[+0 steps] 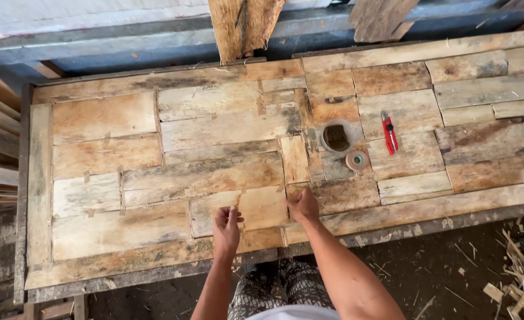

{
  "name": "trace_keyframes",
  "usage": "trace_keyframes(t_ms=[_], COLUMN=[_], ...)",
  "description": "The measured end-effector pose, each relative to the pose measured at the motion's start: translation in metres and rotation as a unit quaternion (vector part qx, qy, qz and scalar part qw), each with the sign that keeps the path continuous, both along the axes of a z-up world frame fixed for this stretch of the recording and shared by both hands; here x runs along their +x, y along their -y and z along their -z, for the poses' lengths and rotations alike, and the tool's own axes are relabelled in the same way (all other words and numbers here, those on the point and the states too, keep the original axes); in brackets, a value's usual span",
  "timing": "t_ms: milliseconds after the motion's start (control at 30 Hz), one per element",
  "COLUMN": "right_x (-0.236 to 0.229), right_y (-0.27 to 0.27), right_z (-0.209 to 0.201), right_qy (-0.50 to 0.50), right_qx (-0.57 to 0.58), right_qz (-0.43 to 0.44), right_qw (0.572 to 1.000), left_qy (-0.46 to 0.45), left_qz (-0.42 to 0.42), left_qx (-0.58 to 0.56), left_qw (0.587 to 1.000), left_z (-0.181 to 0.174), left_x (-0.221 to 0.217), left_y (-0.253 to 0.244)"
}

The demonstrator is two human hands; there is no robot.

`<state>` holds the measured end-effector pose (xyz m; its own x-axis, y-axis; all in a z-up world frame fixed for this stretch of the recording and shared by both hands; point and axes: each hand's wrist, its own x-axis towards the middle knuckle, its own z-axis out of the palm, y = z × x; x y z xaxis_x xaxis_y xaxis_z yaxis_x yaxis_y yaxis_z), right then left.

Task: Fitting and gluing small thin wood strips into gaps on a larger wooden panel to create a patterned surface.

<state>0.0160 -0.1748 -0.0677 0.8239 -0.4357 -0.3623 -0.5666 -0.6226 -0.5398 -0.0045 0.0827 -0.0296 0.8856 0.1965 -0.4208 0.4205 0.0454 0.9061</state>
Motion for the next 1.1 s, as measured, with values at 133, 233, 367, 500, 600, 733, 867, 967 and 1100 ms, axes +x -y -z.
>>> trace_keyframes(t_ms=[133,233,367,500,600,733,867,967,1100], right_x=[0.005,0.001,0.0,-0.017,-0.03,-0.05,-0.079,-0.098,-0.105], right_y=[0.005,0.001,0.003,0.019,0.03,0.012,-0.006,-0.011,-0.017], right_z=[0.002,-0.001,-0.013,-0.008,0.029,-0.034,-0.072,-0.071,-0.083], right_qy=[-0.067,-0.043,-0.064,0.013,0.072,0.069,-0.062,-0.064,-0.054], right_qx=[0.037,-0.027,0.009,0.216,0.295,0.256,0.36,0.431,0.455], right_qz=[0.003,-0.017,-0.02,0.063,0.102,0.033,-0.006,0.004,0.004], right_qw=[0.997,0.999,0.998,0.974,0.947,0.964,0.931,0.9,0.889], left_qy=[-0.007,-0.03,-0.058,-0.002,-0.018,0.005,0.026,0.034,0.008], left_qz=[0.0,-0.008,0.044,0.061,0.096,0.132,0.183,0.21,0.249], left_qx=[-0.019,-0.052,-0.059,-0.123,-0.112,-0.123,-0.098,-0.065,-0.007], left_qw=[1.0,0.998,0.996,0.99,0.989,0.984,0.978,0.975,0.968], left_z=[-0.002,-0.007,-0.032,-0.003,-0.014,-0.003,-0.017,-0.027,-0.052], left_x=[-0.004,-0.017,-0.035,-0.058,-0.066,-0.075,-0.08,-0.084,-0.084], left_y=[-0.008,-0.008,-0.003,0.004,0.01,0.02,0.026,0.027,0.025])
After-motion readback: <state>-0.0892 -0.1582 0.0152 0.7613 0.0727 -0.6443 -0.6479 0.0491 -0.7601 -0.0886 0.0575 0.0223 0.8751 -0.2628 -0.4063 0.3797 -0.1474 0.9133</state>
